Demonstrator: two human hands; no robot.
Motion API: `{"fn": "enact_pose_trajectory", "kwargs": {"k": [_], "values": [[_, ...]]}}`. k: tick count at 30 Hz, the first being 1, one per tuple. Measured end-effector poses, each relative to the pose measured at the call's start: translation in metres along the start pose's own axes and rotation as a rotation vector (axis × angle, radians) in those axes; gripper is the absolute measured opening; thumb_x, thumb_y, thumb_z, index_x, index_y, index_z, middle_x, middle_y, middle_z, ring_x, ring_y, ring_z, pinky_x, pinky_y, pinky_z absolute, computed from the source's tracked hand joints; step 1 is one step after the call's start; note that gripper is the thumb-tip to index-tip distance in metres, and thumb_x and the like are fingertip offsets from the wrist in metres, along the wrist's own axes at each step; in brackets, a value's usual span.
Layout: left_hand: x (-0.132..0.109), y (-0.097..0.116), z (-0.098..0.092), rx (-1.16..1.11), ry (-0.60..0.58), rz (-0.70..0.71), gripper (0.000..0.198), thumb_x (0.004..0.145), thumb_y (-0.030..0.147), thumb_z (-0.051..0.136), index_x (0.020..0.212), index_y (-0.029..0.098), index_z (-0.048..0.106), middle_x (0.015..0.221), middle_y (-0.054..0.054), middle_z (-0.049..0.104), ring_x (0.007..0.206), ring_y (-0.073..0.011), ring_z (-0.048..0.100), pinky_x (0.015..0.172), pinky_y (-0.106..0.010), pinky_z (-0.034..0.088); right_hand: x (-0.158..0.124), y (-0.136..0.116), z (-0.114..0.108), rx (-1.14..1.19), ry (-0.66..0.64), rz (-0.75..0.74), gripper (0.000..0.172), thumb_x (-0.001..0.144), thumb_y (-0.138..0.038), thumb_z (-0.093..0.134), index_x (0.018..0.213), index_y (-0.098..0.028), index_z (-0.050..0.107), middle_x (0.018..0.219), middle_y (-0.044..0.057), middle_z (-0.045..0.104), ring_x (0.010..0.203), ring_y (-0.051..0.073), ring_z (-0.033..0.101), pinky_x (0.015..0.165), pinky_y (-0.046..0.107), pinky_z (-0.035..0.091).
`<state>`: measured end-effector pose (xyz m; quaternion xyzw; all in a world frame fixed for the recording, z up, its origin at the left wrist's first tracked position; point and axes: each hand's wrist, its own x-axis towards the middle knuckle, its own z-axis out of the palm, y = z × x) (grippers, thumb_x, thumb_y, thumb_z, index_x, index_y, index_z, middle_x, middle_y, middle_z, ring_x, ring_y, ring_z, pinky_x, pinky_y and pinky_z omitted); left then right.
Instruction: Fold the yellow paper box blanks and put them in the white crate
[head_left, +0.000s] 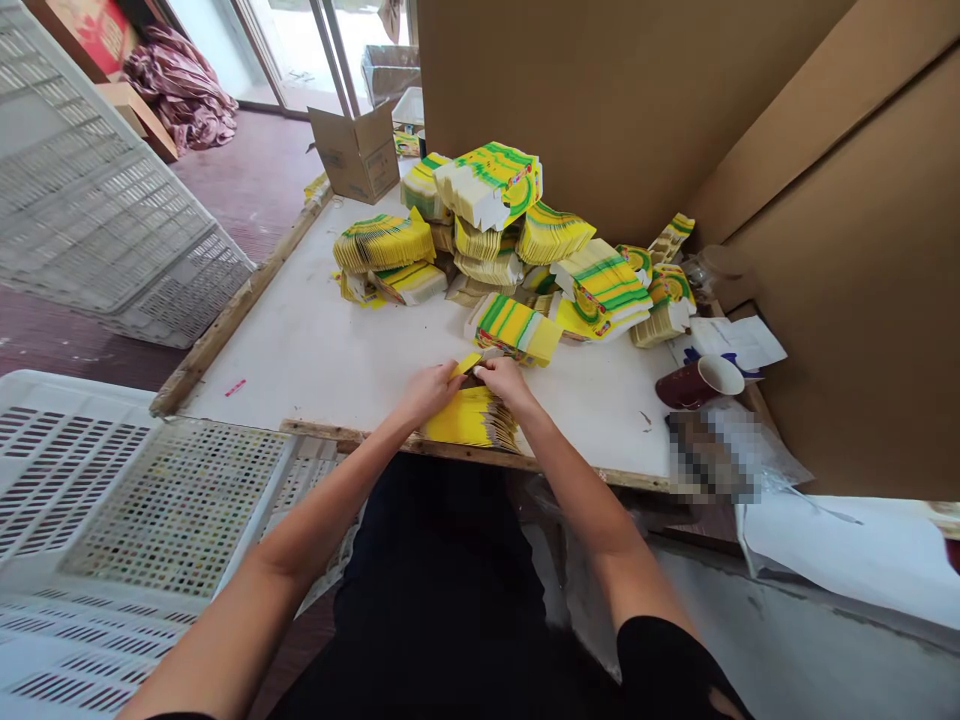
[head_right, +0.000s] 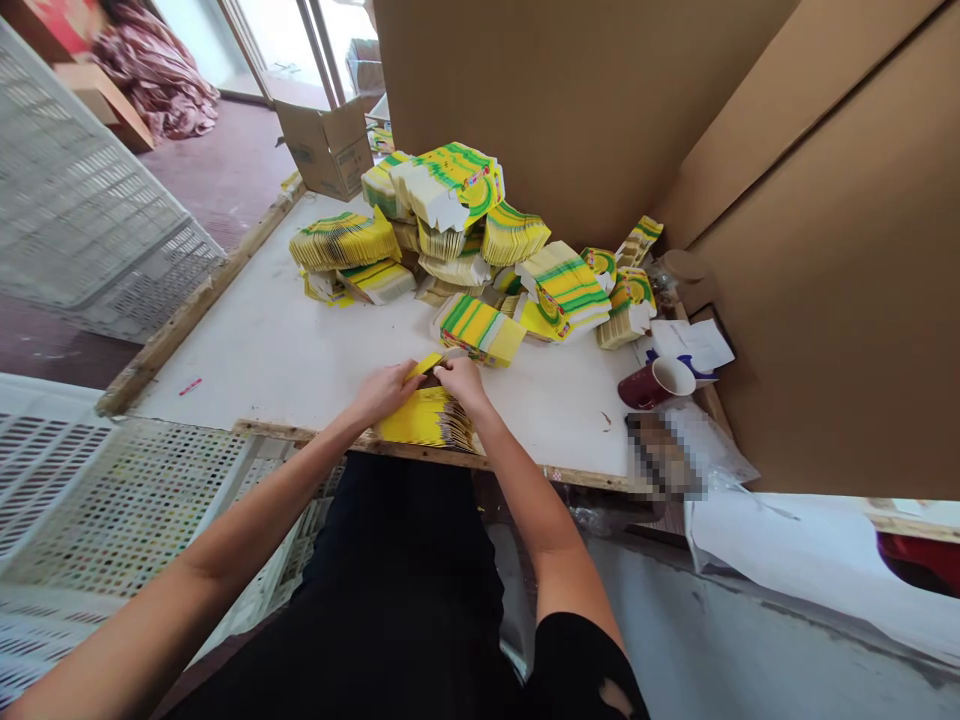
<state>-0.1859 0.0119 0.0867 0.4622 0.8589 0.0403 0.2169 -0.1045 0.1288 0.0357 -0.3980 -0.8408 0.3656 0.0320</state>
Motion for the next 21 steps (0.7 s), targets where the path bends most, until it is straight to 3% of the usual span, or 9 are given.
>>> {"fn": "enact_pose_trajectory", "kwargs": {"k": [4, 7, 9, 14, 16, 18, 21], "values": [[0.001, -0.001, 0.004, -0.011, 0.012, -0.04, 0.031, 0.096, 0.039, 0.035, 0.11, 0.019, 0.055, 0.109, -0.011, 0.07, 0.101, -0.0243, 0.065, 0.077, -0.029, 0.043, -0.003, 0.004, -0.015, -0.032, 0.066, -0.011, 0.019, 0.074, -0.018, 0.052, 0.075, -0.017, 0.071, 0.077, 0.005, 0.071, 0.078, 0.021, 0.064, 0.073, 0.029, 0.048], [0.002, -0.003, 0.007, -0.035, 0.024, -0.046, 0.035, 0.097, 0.043, 0.033, 0.108, 0.018, 0.056, 0.108, -0.012, 0.07, 0.101, -0.024, 0.065, 0.077, -0.029, 0.043, -0.006, 0.011, -0.028, -0.049, 0.14, -0.065, 0.028, 0.073, -0.01, 0.048, 0.086, -0.017, 0.072, 0.089, 0.006, 0.073, 0.087, 0.021, 0.064, 0.08, 0.029, 0.046], [0.003, -0.004, 0.007, -0.052, 0.029, -0.05, 0.039, 0.097, 0.045, 0.03, 0.106, 0.018, 0.056, 0.108, -0.012, 0.07, 0.1, -0.0237, 0.065, 0.077, -0.029, 0.043, -0.01, 0.018, -0.034, -0.037, 0.077, -0.115, 0.03, 0.07, -0.008, 0.048, 0.087, -0.017, 0.072, 0.088, 0.005, 0.073, 0.084, 0.02, 0.064, 0.079, 0.028, 0.046], [0.007, -0.006, 0.004, -0.08, -0.006, -0.061, 0.042, 0.096, 0.046, 0.03, 0.105, 0.017, 0.06, 0.107, -0.012, 0.071, 0.099, -0.0243, 0.065, 0.074, -0.028, 0.042, -0.027, 0.042, -0.047, 0.186, -0.315, -0.24, 0.033, 0.062, -0.005, 0.046, 0.081, -0.015, 0.071, 0.078, 0.001, 0.072, 0.074, 0.016, 0.063, 0.071, 0.025, 0.047], [0.009, -0.005, 0.003, -0.073, -0.012, -0.05, 0.042, 0.096, 0.045, 0.031, 0.107, 0.018, 0.06, 0.107, -0.012, 0.071, 0.099, -0.0241, 0.065, 0.074, -0.028, 0.042, -0.033, 0.049, -0.049, 0.278, -0.398, -0.275, 0.035, 0.062, -0.005, 0.045, 0.083, -0.015, 0.071, 0.081, 0.0, 0.072, 0.076, 0.015, 0.063, 0.073, 0.024, 0.047], [0.01, -0.003, 0.003, -0.048, -0.015, -0.04, 0.041, 0.097, 0.044, 0.031, 0.107, 0.018, 0.061, 0.108, -0.012, 0.071, 0.1, -0.0239, 0.065, 0.074, -0.027, 0.042, -0.036, 0.053, -0.048, 0.298, -0.39, -0.27, 0.034, 0.065, -0.006, 0.045, 0.085, -0.016, 0.071, 0.082, 0.0, 0.072, 0.075, 0.014, 0.062, 0.073, 0.025, 0.047], [0.011, 0.0, 0.002, 0.006, -0.031, -0.037, 0.041, 0.097, 0.043, 0.031, 0.107, 0.017, 0.061, 0.108, -0.012, 0.071, 0.1, -0.0238, 0.065, 0.075, -0.027, 0.042, -0.035, 0.053, -0.04, 0.21, -0.239, -0.199, 0.029, 0.071, -0.009, 0.046, 0.083, -0.016, 0.071, 0.076, 0.001, 0.07, 0.067, 0.014, 0.06, 0.069, 0.027, 0.046]]}}
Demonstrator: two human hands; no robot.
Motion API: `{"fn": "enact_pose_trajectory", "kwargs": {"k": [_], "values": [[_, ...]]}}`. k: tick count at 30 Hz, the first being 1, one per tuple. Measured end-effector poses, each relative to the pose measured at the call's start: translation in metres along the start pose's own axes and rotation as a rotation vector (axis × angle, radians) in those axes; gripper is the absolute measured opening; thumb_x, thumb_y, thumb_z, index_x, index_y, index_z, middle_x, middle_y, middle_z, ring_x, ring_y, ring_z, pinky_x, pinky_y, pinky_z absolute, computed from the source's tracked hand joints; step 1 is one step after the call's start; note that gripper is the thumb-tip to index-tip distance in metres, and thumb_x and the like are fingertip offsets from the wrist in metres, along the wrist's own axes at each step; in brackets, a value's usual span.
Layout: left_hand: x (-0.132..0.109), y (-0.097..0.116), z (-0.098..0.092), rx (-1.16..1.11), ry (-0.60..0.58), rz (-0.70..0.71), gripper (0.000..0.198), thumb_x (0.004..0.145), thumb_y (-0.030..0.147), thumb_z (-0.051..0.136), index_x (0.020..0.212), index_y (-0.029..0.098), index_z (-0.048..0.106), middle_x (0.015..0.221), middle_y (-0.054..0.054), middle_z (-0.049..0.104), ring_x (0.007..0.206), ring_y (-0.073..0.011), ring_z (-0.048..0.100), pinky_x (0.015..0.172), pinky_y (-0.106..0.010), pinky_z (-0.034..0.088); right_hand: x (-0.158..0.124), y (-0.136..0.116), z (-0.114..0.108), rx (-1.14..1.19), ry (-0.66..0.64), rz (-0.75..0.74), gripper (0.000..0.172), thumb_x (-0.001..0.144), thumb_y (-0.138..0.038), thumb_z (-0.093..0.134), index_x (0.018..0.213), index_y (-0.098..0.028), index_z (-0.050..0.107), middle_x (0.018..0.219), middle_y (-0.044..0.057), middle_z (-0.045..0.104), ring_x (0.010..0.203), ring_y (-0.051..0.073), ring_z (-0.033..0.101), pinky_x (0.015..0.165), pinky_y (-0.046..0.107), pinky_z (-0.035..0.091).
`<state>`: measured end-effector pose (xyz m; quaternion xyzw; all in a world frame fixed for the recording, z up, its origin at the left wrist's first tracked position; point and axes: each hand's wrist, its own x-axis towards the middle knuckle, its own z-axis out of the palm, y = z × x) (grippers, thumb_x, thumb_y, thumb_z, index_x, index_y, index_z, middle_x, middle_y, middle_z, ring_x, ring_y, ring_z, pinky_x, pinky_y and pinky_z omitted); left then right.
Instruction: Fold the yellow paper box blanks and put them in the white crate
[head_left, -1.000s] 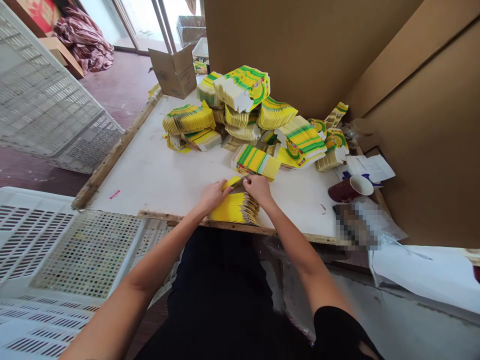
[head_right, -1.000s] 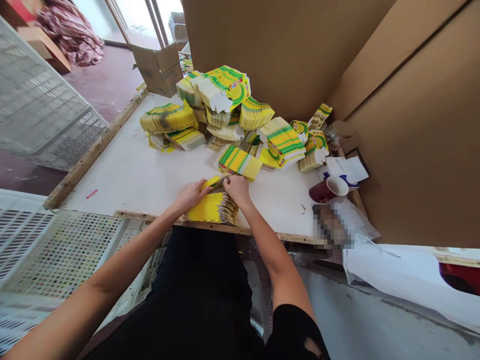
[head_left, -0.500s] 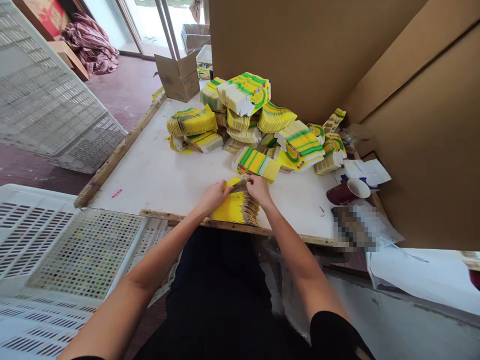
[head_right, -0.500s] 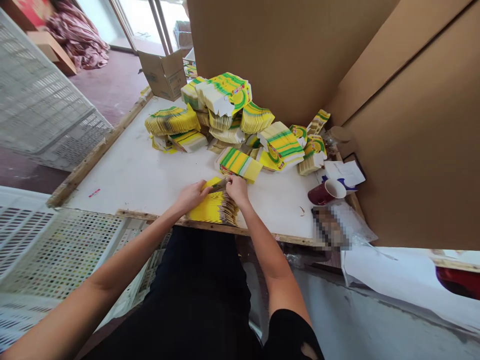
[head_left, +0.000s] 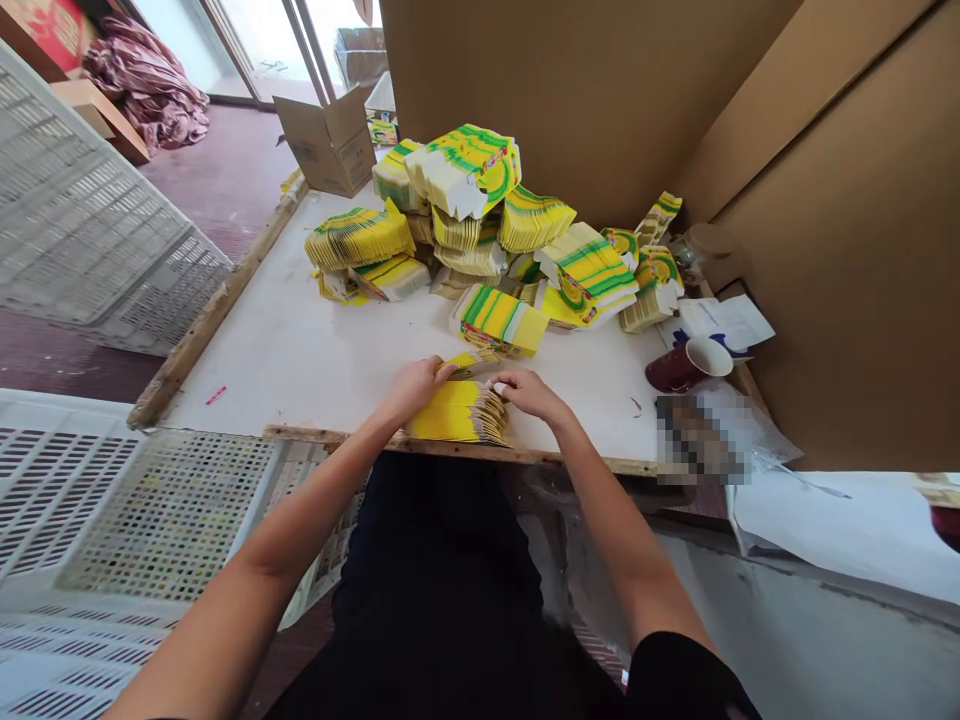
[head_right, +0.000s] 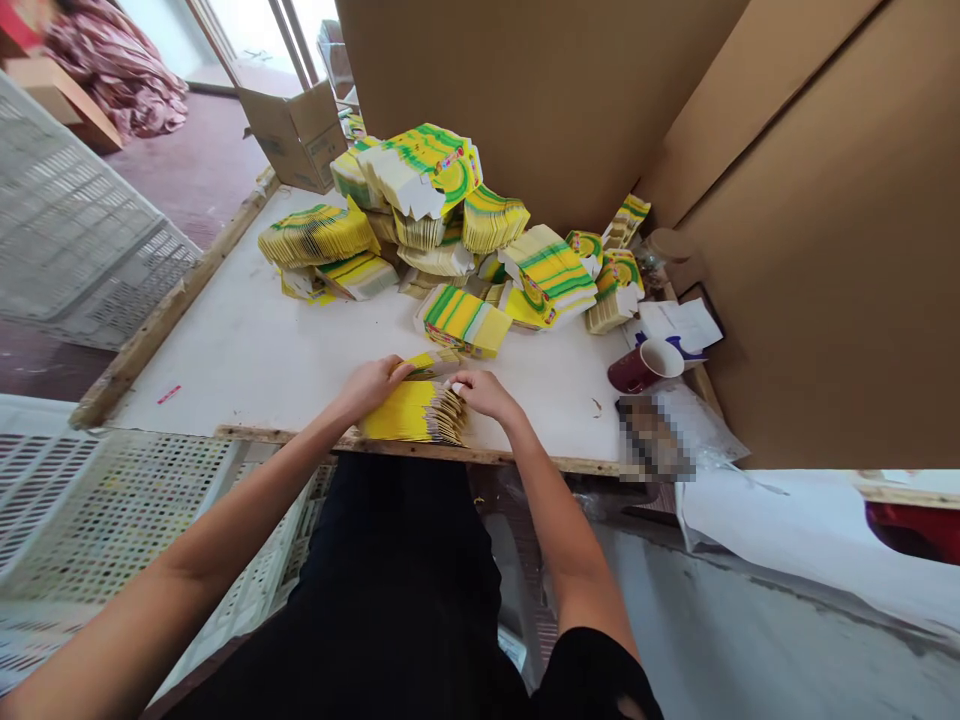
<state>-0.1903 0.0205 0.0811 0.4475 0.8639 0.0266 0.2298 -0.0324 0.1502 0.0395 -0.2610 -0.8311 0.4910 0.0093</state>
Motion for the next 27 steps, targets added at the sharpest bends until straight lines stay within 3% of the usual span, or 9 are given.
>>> {"fn": "enact_pose_trajectory", "kwargs": {"k": [5, 8, 16, 27], "values": [[0.0, 0.0, 0.002, 0.038, 0.004, 0.034, 0.04, 0.097, 0.043, 0.032, 0.106, 0.017, 0.061, 0.107, -0.011, 0.072, 0.099, -0.0228, 0.065, 0.076, -0.027, 0.042, 0.008, -0.001, 0.013, -0.204, 0.399, -0.062, 0.028, 0.075, -0.009, 0.05, 0.094, -0.016, 0.07, 0.091, 0.007, 0.069, 0.081, 0.019, 0.062, 0.077, 0.031, 0.048], [0.001, -0.001, 0.003, 0.036, 0.009, 0.031, 0.04, 0.097, 0.043, 0.032, 0.105, 0.018, 0.061, 0.105, -0.011, 0.072, 0.098, -0.0228, 0.066, 0.075, -0.027, 0.043, 0.009, 0.002, 0.015, -0.345, 0.521, -0.151, 0.034, 0.076, -0.005, 0.047, 0.097, -0.018, 0.07, 0.098, 0.009, 0.065, 0.092, 0.021, 0.061, 0.076, 0.031, 0.048], [0.0, 0.001, 0.003, 0.027, 0.024, 0.006, 0.041, 0.097, 0.044, 0.031, 0.104, 0.018, 0.062, 0.105, -0.011, 0.072, 0.098, -0.0237, 0.066, 0.073, -0.027, 0.043, 0.006, 0.008, 0.015, -0.484, 0.499, -0.256, 0.027, 0.078, -0.005, 0.045, 0.083, -0.02, 0.068, 0.091, 0.008, 0.063, 0.091, 0.021, 0.058, 0.076, 0.029, 0.046], [0.0, -0.004, 0.002, 0.023, 0.009, 0.094, 0.033, 0.095, 0.043, 0.037, 0.104, 0.019, 0.059, 0.103, -0.009, 0.072, 0.095, -0.0222, 0.066, 0.075, -0.027, 0.043, 0.03, -0.021, -0.002, -0.576, 0.276, -0.115, 0.019, 0.074, -0.012, 0.052, 0.086, -0.016, 0.065, 0.083, 0.009, 0.07, 0.077, 0.021, 0.061, 0.069, 0.028, 0.042]]}}
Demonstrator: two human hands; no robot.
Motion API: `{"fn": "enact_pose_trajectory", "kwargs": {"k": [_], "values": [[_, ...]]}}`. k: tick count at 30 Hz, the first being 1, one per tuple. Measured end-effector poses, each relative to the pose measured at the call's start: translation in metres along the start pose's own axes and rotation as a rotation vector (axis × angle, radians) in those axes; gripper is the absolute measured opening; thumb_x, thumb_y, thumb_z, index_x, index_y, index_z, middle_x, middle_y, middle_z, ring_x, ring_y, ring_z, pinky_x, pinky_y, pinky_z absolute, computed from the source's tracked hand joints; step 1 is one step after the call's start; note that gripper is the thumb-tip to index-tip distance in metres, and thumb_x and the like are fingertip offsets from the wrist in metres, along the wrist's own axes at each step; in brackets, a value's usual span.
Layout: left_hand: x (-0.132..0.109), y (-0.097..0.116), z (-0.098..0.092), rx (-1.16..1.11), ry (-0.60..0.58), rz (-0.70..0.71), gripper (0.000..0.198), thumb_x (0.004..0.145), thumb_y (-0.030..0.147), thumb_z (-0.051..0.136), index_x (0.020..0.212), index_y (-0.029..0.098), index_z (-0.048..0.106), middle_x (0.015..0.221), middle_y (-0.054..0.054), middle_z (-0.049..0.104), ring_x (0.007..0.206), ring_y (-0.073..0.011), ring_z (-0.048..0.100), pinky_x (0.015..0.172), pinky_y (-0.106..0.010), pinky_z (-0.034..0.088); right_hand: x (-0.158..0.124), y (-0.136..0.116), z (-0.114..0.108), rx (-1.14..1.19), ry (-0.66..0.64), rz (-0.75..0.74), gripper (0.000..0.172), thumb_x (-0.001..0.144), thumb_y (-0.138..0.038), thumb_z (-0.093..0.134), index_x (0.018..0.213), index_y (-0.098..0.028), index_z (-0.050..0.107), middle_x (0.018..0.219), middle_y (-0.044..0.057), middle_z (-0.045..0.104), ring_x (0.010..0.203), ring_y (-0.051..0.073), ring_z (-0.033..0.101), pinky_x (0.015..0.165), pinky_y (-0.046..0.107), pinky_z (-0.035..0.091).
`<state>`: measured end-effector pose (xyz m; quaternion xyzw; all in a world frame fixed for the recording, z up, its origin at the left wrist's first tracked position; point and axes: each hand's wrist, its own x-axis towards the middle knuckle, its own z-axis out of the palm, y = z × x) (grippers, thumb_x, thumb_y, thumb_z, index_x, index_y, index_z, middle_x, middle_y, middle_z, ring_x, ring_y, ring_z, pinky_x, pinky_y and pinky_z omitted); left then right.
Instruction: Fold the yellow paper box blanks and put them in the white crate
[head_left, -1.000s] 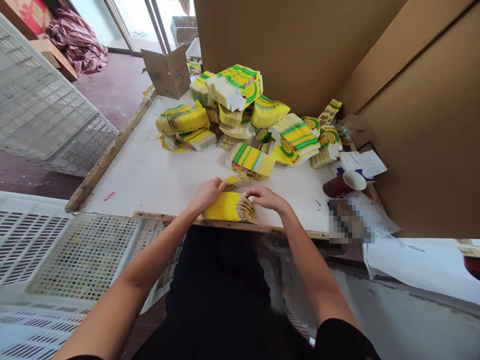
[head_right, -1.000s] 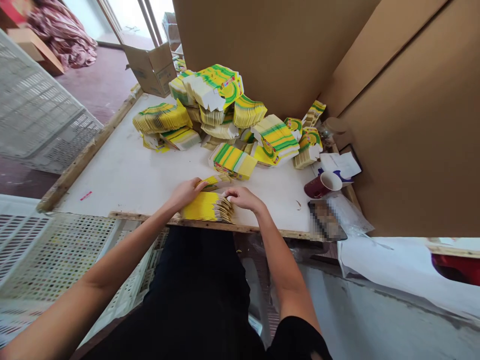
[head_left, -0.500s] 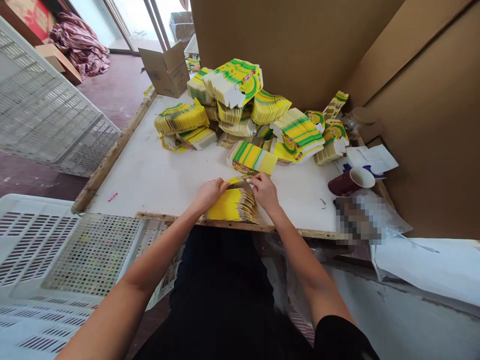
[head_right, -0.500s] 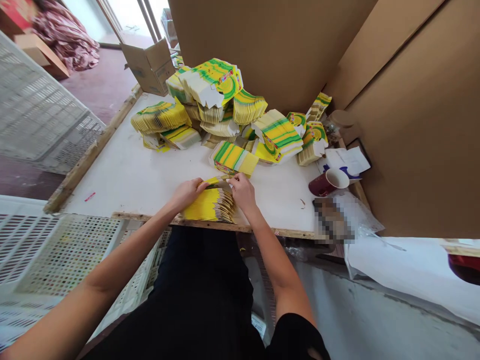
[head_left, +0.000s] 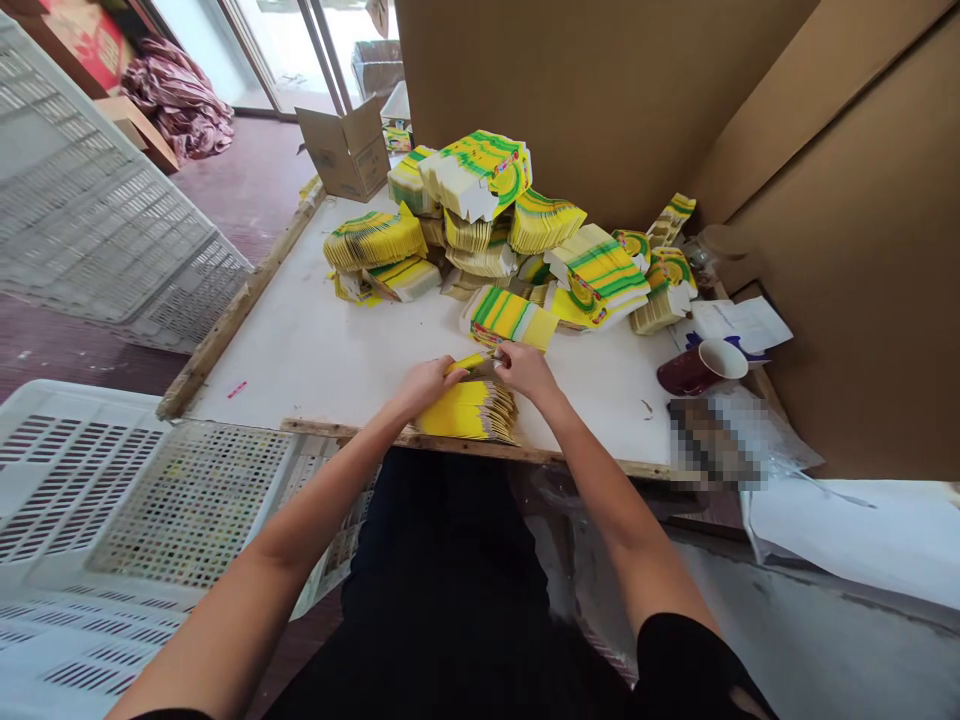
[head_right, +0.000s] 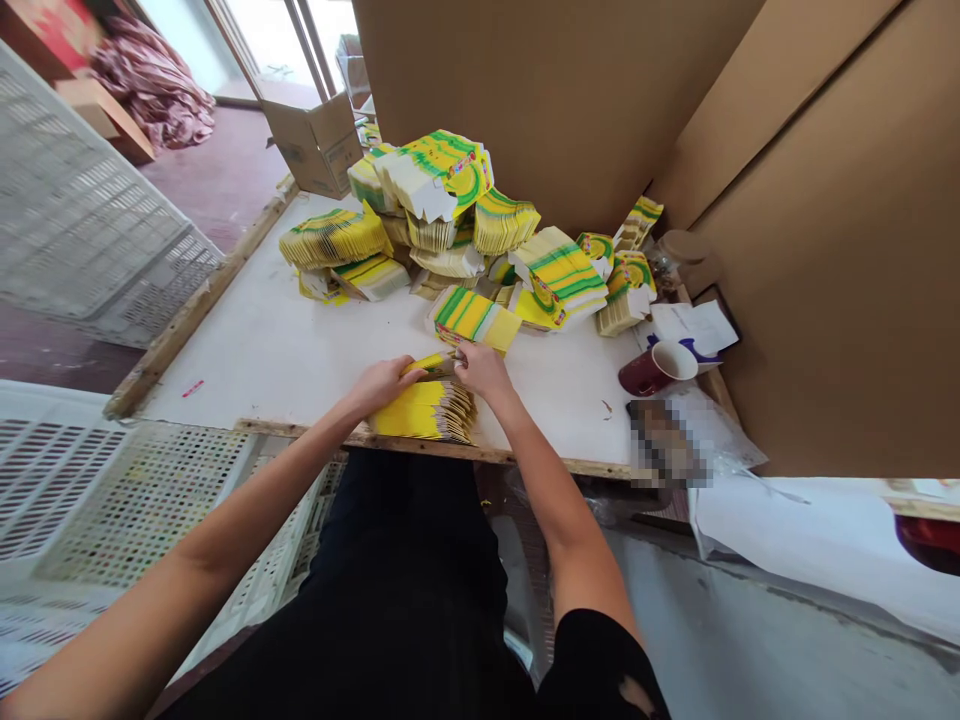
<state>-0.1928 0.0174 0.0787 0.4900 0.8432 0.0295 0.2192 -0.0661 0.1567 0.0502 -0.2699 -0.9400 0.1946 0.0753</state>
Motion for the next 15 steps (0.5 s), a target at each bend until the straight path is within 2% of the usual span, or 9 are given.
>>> {"fn": "enact_pose_trajectory", "kwargs": {"k": [4, 8, 11, 15], "values": [[-0.002, 0.0, -0.002, -0.014, -0.003, 0.052, 0.029, 0.095, 0.039, 0.038, 0.106, 0.02, 0.056, 0.105, -0.009, 0.071, 0.097, -0.0222, 0.065, 0.075, -0.027, 0.043, 0.005, -0.009, -0.001, -0.069, -0.019, 0.098, 0.017, 0.076, -0.016, 0.053, 0.083, -0.014, 0.068, 0.081, 0.013, 0.071, 0.079, 0.024, 0.064, 0.07, 0.03, 0.043], [-0.002, 0.0, -0.002, -0.016, 0.013, 0.057, 0.026, 0.095, 0.033, 0.035, 0.104, 0.02, 0.056, 0.105, -0.009, 0.071, 0.098, -0.0225, 0.065, 0.077, -0.028, 0.044, 0.008, -0.016, 0.01, -0.002, 0.053, 0.214, 0.018, 0.077, -0.02, 0.052, 0.077, -0.014, 0.069, 0.08, 0.015, 0.072, 0.077, 0.025, 0.066, 0.07, 0.031, 0.046], [-0.001, -0.001, -0.001, -0.022, 0.007, 0.055, 0.026, 0.095, 0.032, 0.035, 0.105, 0.021, 0.056, 0.105, -0.009, 0.071, 0.098, -0.0225, 0.065, 0.078, -0.028, 0.044, 0.01, -0.021, 0.022, 0.23, 0.09, 0.317, 0.019, 0.077, -0.021, 0.052, 0.068, -0.016, 0.068, 0.071, 0.01, 0.072, 0.073, 0.023, 0.066, 0.07, 0.03, 0.049], [0.0, -0.001, -0.001, -0.036, -0.006, 0.064, 0.025, 0.094, 0.031, 0.036, 0.103, 0.02, 0.057, 0.104, -0.009, 0.071, 0.098, -0.0228, 0.065, 0.079, -0.028, 0.044, 0.014, -0.023, 0.037, 0.651, 0.019, 0.41, 0.02, 0.077, -0.019, 0.051, 0.069, -0.016, 0.069, 0.067, 0.005, 0.072, 0.067, 0.019, 0.068, 0.065, 0.028, 0.054]]}}
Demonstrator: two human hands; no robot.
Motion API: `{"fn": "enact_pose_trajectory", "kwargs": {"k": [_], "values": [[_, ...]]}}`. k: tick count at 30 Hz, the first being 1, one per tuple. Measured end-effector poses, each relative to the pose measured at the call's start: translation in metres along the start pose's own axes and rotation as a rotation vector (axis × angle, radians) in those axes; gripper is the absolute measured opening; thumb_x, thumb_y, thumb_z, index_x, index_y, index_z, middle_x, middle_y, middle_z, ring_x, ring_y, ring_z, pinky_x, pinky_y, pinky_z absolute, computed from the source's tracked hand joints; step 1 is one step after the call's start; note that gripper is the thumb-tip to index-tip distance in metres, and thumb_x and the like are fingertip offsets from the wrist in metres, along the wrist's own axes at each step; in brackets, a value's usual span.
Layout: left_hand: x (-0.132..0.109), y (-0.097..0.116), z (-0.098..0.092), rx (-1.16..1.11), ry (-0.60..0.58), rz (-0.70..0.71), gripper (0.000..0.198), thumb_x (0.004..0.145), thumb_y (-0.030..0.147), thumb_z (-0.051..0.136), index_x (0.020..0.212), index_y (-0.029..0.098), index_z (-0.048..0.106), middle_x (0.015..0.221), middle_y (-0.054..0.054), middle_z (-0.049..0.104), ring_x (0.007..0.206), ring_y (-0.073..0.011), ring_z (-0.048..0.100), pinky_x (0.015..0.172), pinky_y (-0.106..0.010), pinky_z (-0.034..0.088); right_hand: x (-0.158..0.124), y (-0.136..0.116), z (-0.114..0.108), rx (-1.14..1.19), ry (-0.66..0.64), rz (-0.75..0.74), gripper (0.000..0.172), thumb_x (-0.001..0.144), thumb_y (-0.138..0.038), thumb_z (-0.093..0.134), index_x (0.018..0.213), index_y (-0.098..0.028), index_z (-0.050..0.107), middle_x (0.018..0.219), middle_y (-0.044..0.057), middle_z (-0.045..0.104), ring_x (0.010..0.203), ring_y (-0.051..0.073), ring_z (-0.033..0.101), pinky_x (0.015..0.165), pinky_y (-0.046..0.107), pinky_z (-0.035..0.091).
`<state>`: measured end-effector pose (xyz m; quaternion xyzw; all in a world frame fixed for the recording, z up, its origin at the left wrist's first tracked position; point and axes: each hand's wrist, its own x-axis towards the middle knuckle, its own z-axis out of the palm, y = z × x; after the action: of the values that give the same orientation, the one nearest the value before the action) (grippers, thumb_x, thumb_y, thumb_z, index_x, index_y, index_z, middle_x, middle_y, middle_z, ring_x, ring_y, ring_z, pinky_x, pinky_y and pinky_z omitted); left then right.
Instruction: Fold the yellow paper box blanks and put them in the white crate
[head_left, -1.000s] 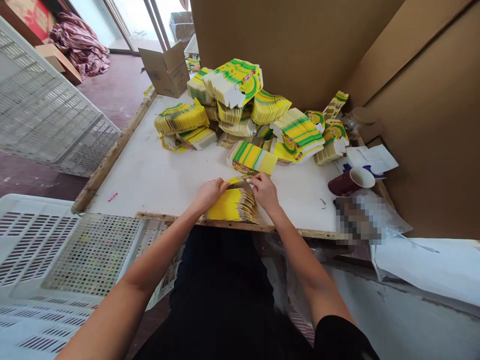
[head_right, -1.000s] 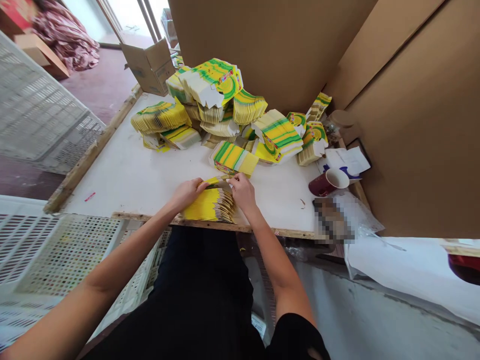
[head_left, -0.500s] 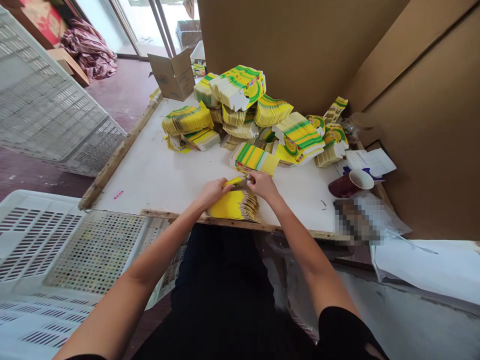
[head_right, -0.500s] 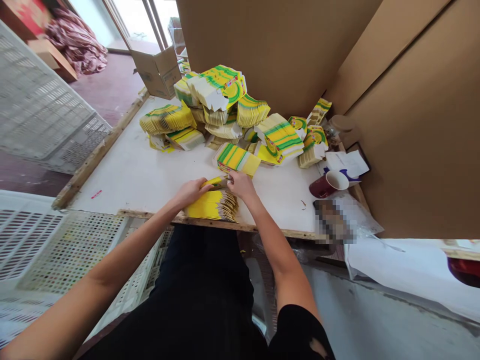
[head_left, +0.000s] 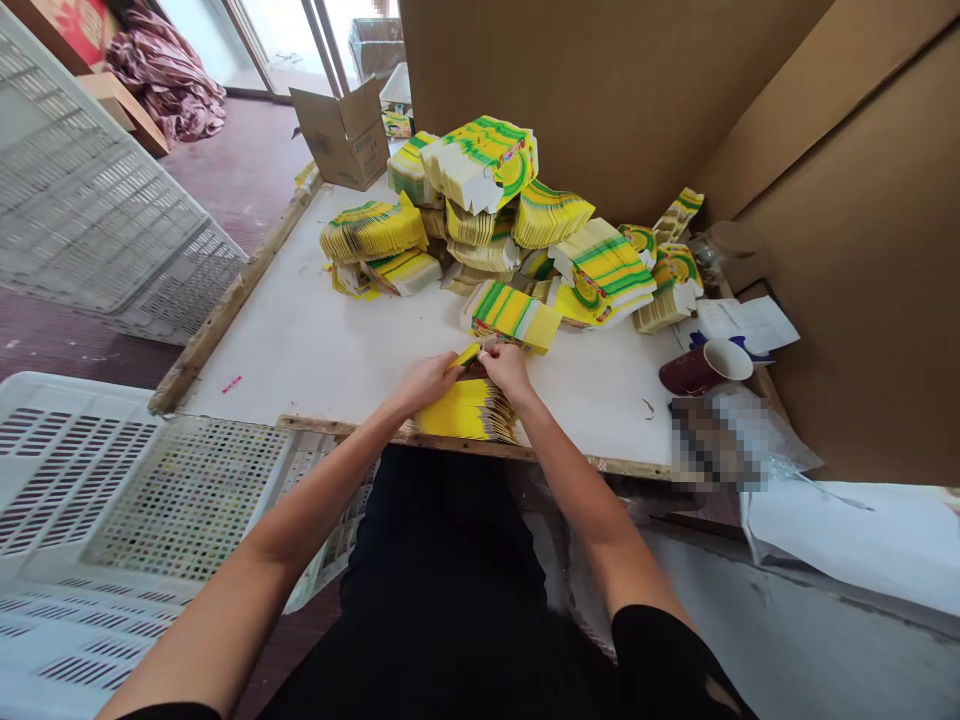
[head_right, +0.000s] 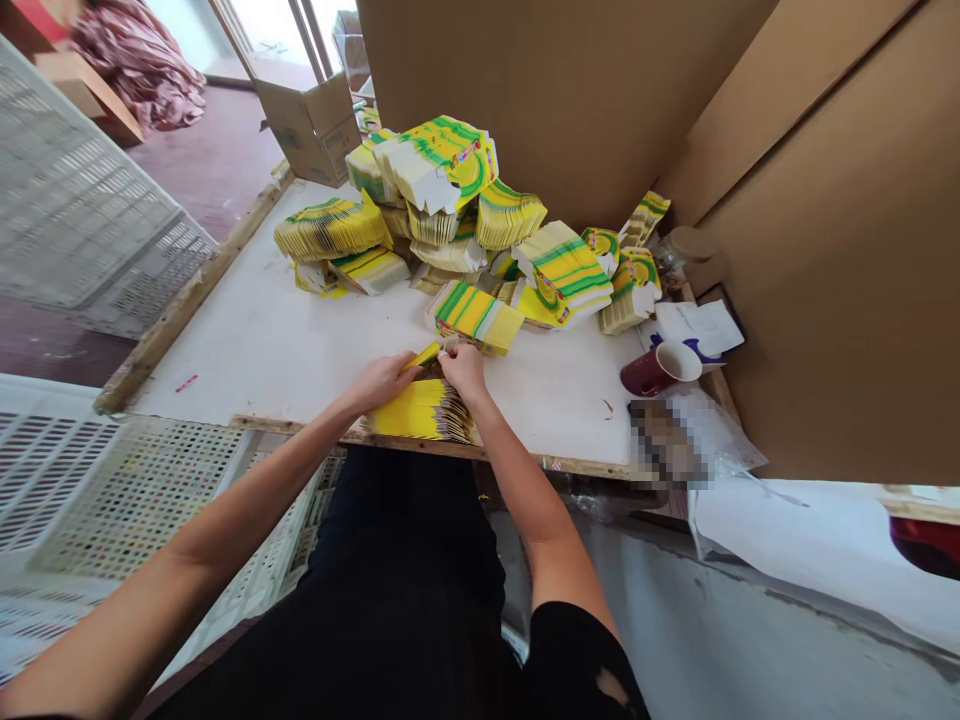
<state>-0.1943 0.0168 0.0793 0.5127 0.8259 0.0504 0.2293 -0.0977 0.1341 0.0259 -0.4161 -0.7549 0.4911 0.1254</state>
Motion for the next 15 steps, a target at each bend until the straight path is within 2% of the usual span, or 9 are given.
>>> {"fn": "enact_pose_trajectory", "kwargs": {"k": [3, 8, 10, 15], "values": [[0.0, 0.0, -0.001, -0.007, -0.005, -0.001, 0.026, 0.094, 0.031, 0.036, 0.102, 0.02, 0.057, 0.104, -0.01, 0.071, 0.097, -0.0232, 0.065, 0.079, -0.029, 0.044, 0.001, 0.005, 0.003, 0.063, -0.039, 0.016, 0.022, 0.076, -0.015, 0.049, 0.078, -0.014, 0.07, 0.075, 0.006, 0.073, 0.069, 0.018, 0.069, 0.065, 0.027, 0.055], [-0.001, 0.001, -0.001, -0.018, 0.0, -0.02, 0.027, 0.095, 0.029, 0.034, 0.105, 0.018, 0.056, 0.108, -0.012, 0.07, 0.1, -0.0243, 0.065, 0.08, -0.03, 0.043, -0.001, 0.004, 0.001, 0.069, -0.116, -0.02, 0.024, 0.071, -0.01, 0.051, 0.081, -0.013, 0.072, 0.081, 0.005, 0.074, 0.076, 0.017, 0.069, 0.073, 0.029, 0.055], [-0.001, 0.001, -0.001, -0.022, 0.0, -0.02, 0.026, 0.095, 0.029, 0.035, 0.105, 0.018, 0.056, 0.108, -0.012, 0.07, 0.1, -0.0241, 0.065, 0.08, -0.03, 0.043, -0.003, 0.001, -0.001, 0.002, -0.116, -0.048, 0.023, 0.071, -0.012, 0.053, 0.084, -0.014, 0.072, 0.084, 0.006, 0.074, 0.078, 0.018, 0.068, 0.074, 0.03, 0.054], [-0.003, 0.003, -0.001, -0.016, 0.016, -0.049, 0.028, 0.095, 0.029, 0.033, 0.105, 0.018, 0.057, 0.107, -0.011, 0.071, 0.099, -0.0227, 0.065, 0.08, -0.029, 0.044, -0.006, -0.005, -0.013, -0.371, 0.013, -0.075, 0.015, 0.075, -0.025, 0.06, 0.078, -0.016, 0.071, 0.083, 0.01, 0.073, 0.081, 0.024, 0.067, 0.074, 0.033, 0.05]]}}
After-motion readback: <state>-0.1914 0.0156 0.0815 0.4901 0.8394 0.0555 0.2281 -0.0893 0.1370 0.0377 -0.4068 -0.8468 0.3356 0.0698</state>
